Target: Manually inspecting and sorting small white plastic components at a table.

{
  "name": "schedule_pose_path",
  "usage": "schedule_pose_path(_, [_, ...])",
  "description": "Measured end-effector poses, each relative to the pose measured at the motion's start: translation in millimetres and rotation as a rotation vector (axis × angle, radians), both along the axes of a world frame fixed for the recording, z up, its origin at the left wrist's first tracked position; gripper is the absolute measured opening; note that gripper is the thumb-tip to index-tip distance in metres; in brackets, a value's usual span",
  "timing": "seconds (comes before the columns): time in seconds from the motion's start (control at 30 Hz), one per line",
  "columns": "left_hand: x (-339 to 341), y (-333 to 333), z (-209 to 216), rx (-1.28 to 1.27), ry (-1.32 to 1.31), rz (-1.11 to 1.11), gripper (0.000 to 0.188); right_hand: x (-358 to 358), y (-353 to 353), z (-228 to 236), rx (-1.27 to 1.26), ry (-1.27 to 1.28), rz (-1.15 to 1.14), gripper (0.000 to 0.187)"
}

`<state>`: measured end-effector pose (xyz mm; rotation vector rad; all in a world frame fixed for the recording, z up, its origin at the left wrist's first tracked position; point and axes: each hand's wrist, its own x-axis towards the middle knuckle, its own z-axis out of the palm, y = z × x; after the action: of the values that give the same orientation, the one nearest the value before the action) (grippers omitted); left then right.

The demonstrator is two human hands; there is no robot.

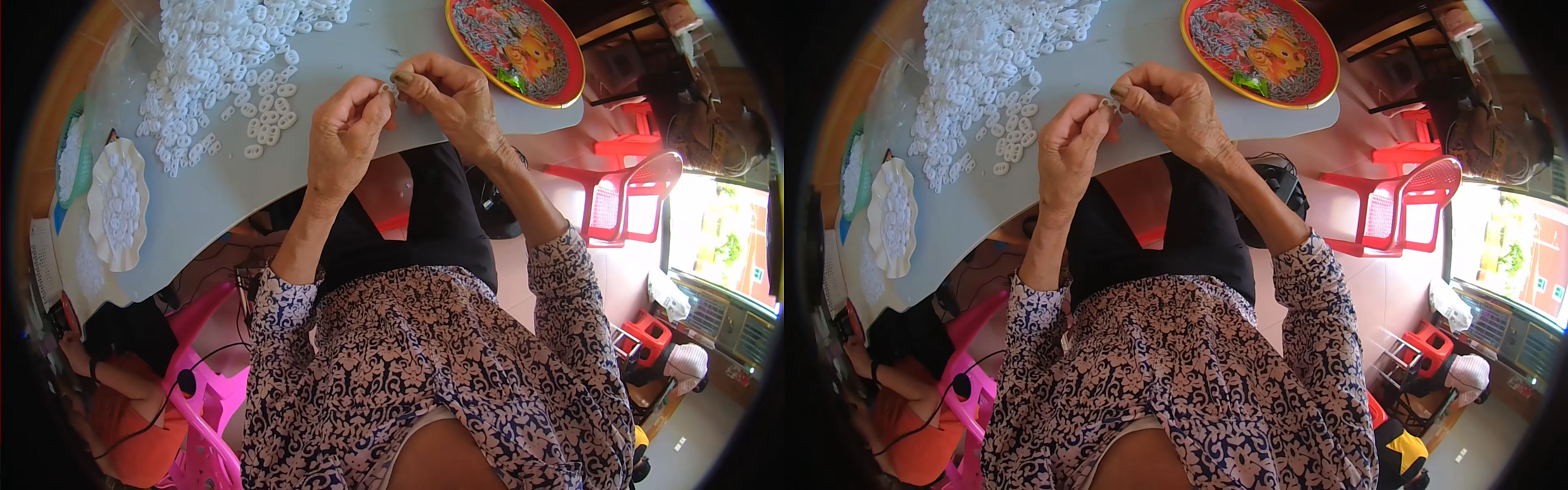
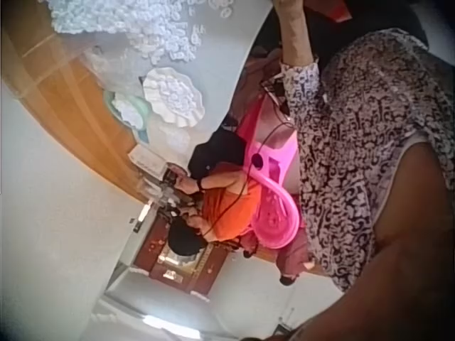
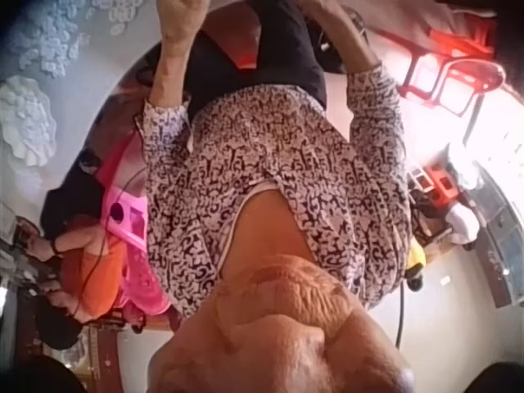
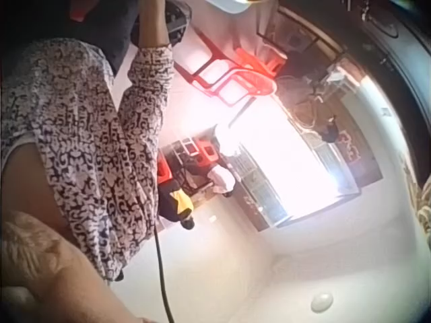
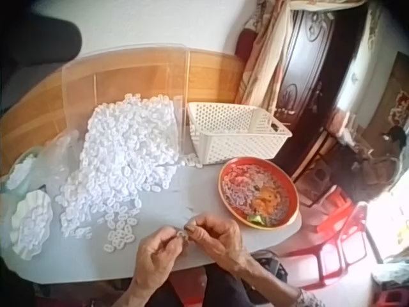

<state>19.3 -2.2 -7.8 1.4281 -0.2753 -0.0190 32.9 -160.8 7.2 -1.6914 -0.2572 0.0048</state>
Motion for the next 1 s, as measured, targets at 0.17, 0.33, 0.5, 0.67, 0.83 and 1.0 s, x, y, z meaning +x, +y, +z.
schedule_pose_path(0.17, [-0.3,-4.7,2.2,-0.018,0.029,0.004,0.015,-3.3,1.3,1.6,-0.013,0.048,-0.03,0.019])
schedule_pose_path(0.33, [2.7,-4.1,3.2,-0.007,-0.012,0.014,0.015,-7.7,11.2,8.7,0.02,0.002,-0.107,0.019])
schedule_pose_path(0.5, [4.6,-6.3,-5.6,0.008,-0.021,0.008,0.016,-8.9,9.6,-0.3,0.035,-0.001,-0.138,0.018])
schedule_pose_path(0.67, [0.6,-2.6,-3.9,0.008,-0.014,-0.004,0.015,-8.7,5.7,-2.9,0.031,-0.034,-0.048,0.016])
schedule_pose_path(0.83, [8.4,22.6,13.6,0.24,-0.253,0.158,0.007,-8.2,8.1,-4.6,0.107,0.041,-0.05,0.013])
schedule_pose_path(1.0, [60.2,70.5,23.4,0.948,-0.537,0.324,0.008,-9.4,2.6,-5.7,0.192,0.102,-0.017,0.01])
